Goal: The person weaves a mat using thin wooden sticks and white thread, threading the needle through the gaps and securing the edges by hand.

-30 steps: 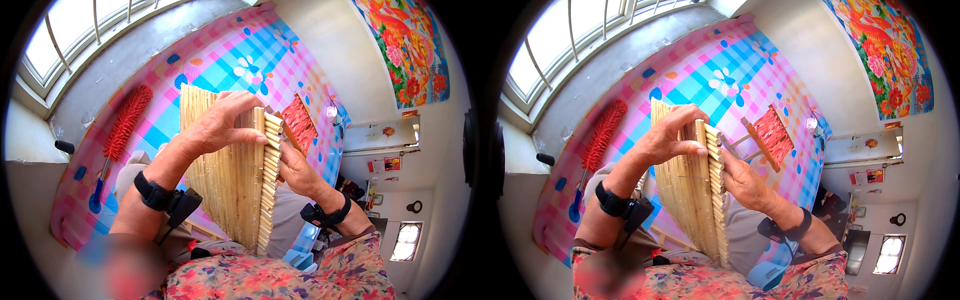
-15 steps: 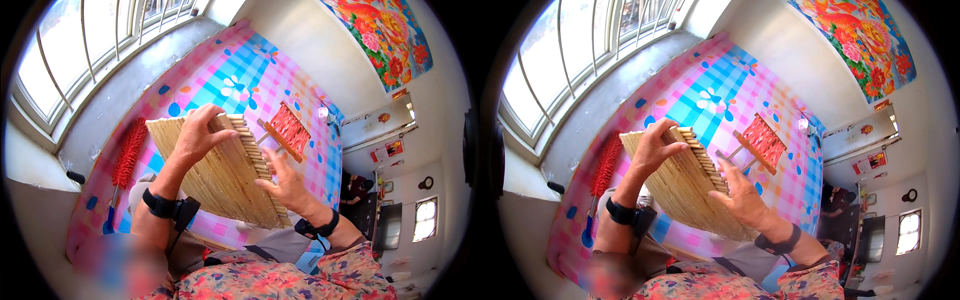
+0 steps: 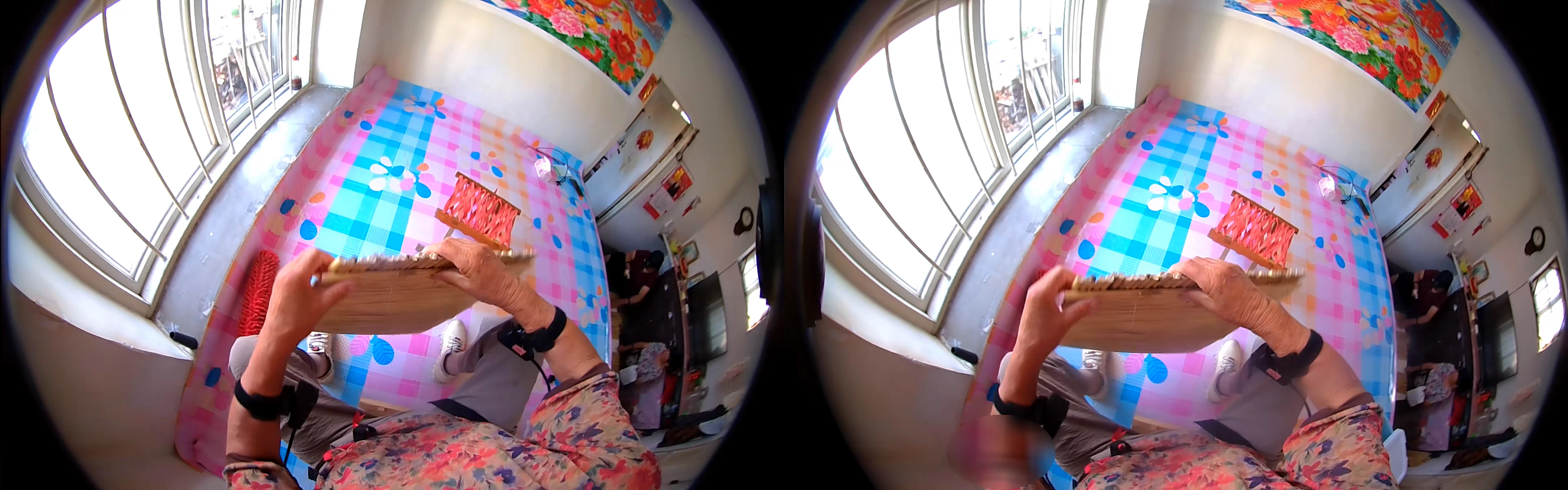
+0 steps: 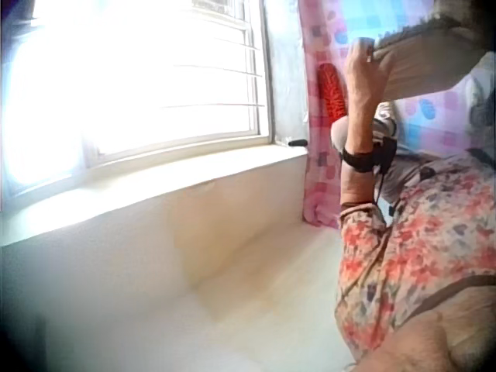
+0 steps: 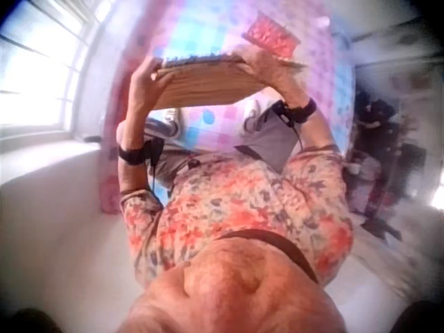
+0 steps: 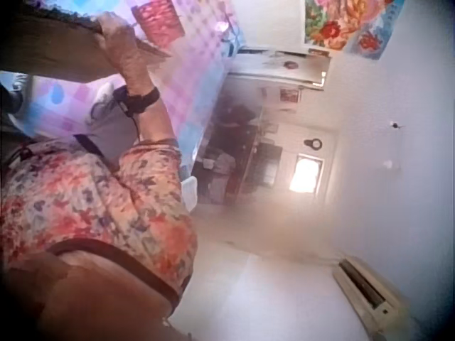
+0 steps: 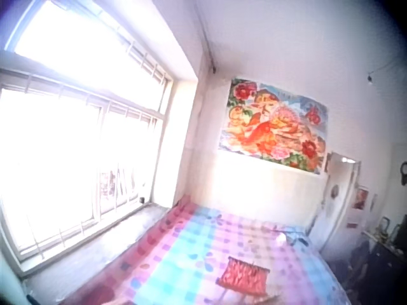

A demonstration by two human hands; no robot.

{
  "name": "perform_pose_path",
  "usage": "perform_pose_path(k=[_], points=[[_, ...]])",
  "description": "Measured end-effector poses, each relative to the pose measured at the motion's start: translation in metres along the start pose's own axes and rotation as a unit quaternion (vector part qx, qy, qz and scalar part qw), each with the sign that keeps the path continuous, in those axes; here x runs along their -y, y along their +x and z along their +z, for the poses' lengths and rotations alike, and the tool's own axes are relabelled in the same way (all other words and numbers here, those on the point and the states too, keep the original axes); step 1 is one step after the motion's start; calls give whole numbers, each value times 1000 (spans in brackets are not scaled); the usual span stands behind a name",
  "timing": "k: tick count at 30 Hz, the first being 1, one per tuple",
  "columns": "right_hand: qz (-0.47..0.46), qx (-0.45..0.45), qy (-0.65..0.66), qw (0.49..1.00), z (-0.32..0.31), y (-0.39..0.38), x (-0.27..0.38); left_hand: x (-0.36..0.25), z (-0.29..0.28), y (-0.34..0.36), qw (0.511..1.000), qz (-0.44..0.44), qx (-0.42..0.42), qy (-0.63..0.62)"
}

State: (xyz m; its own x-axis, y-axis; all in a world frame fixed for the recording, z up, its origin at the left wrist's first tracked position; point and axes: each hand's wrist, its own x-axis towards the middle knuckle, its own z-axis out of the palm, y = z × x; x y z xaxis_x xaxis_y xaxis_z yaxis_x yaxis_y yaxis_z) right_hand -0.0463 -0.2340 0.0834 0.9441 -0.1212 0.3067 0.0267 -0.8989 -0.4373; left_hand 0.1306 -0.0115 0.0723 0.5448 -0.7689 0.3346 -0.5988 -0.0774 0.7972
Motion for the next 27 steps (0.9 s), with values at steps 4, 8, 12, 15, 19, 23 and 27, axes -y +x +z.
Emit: perform_pose_path(k=[4,8,12,15,19,23,27], points=[[-80,31,-1,996,-1,-10,2,-22,14,-42,996,-47,57,46],[-166,34,-80,982,20,-23,-8,-48,23,-61,958,-63,168,224],[-187,51,-63,979,34,-34,-12,-60,36,-46,902,-129,260,319],[-189,14,-52,980,47,-41,-23,-49,49,-36,908,-54,266,320],[-160,15,-94,983,47,-50,-29,-38,63,-25,911,-24,287,296],[-135,-86,-157,975,49,-54,-25,-44,75,-9,891,-8,314,329],[-23,-206,-86,974,37,-67,4,-29,75,-17,930,-26,267,253]])
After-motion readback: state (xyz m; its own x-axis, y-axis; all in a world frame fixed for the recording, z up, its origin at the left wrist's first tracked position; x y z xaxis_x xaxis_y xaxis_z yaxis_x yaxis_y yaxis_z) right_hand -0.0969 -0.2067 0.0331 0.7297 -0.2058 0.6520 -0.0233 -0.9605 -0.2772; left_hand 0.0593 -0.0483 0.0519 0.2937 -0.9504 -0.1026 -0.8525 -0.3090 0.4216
